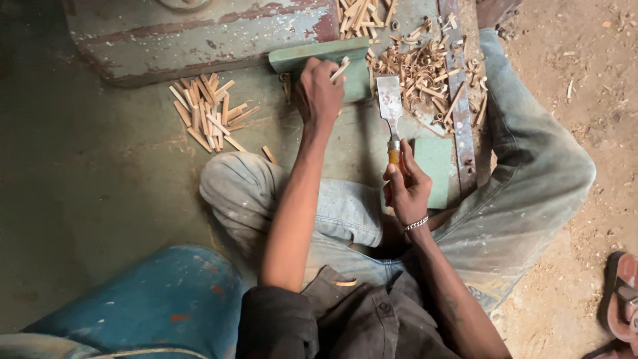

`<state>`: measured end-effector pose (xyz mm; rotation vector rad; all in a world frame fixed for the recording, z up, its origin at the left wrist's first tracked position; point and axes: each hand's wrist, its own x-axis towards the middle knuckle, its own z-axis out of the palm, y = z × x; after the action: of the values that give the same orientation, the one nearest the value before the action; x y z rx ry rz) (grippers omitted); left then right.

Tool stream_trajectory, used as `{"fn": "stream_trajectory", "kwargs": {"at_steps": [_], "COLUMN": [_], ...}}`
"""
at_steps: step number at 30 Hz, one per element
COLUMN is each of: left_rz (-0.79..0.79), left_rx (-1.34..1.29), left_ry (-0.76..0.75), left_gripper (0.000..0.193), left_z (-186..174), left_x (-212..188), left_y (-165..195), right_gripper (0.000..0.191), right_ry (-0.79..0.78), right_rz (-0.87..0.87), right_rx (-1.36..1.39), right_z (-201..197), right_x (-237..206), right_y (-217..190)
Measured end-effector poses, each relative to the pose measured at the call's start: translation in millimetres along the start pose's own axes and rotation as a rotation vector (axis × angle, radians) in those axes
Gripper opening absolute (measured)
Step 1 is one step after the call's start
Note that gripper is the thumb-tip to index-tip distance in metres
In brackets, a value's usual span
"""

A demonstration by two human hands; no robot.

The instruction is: The person sits cross-legged on the floor and uses a chisel to shave and split small wooden sticks against a green block, cutting thin slivers off one stick at a time and setting the cut pieces aside with the growing pile of shavings.

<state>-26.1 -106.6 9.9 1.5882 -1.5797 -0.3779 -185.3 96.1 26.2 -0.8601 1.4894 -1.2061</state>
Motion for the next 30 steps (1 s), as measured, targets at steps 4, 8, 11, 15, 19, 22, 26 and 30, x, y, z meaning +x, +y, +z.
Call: {"fn": "stream_trajectory", "kwargs": {"at_steps": [4,8,11,15,19,22,26,30], "left_rz": [-0.210,-0.388,-0.491,-0.413,-0.557,-0.180,0.244,0.322], "left_rx": [0.134,-0.016,-0.022,-0.045,-0.297,-0.293,-0.184,-0.123], "left_ry": [-0.092,-0.114,-0.179,-0.119,-0.209,-0.064,-0.158,-0.344], "left_gripper": [0.006,0.012,0.015,0.016,0.012,0.008,0.020,0.031], "left_z": [0,-3,-3,-4,-14,-29,-43,-49], "left_x": [2,6,12,17,6,-18,-65,-88], "left_y": [-3,-15,-19,-14,-16,-22,-21,-18], "right_gripper": [0.058,0.058,0.057,0.055,0.051,0.050,0.049,0.050], "right_ry": [0.022,0.013,-0.021,-0.113,-0.093,-0.105,-0.090,-0.076], "right_rz": [0.005,0.009,0.033,-0.162,-0.055,-0.090,-0.149,-0.131], "right_rx": [-0.027,-0.055,-0.087,-0.177,-0.268,-0.369,-0.457,-0.487], "right_z": [-2,-1,3,12,24,32,39,44], "right_x": [2,1,-2,-6,-16,-19,-16,-12], "right_y": [-1,0,3,2,-5,-11,-11,-5]}}
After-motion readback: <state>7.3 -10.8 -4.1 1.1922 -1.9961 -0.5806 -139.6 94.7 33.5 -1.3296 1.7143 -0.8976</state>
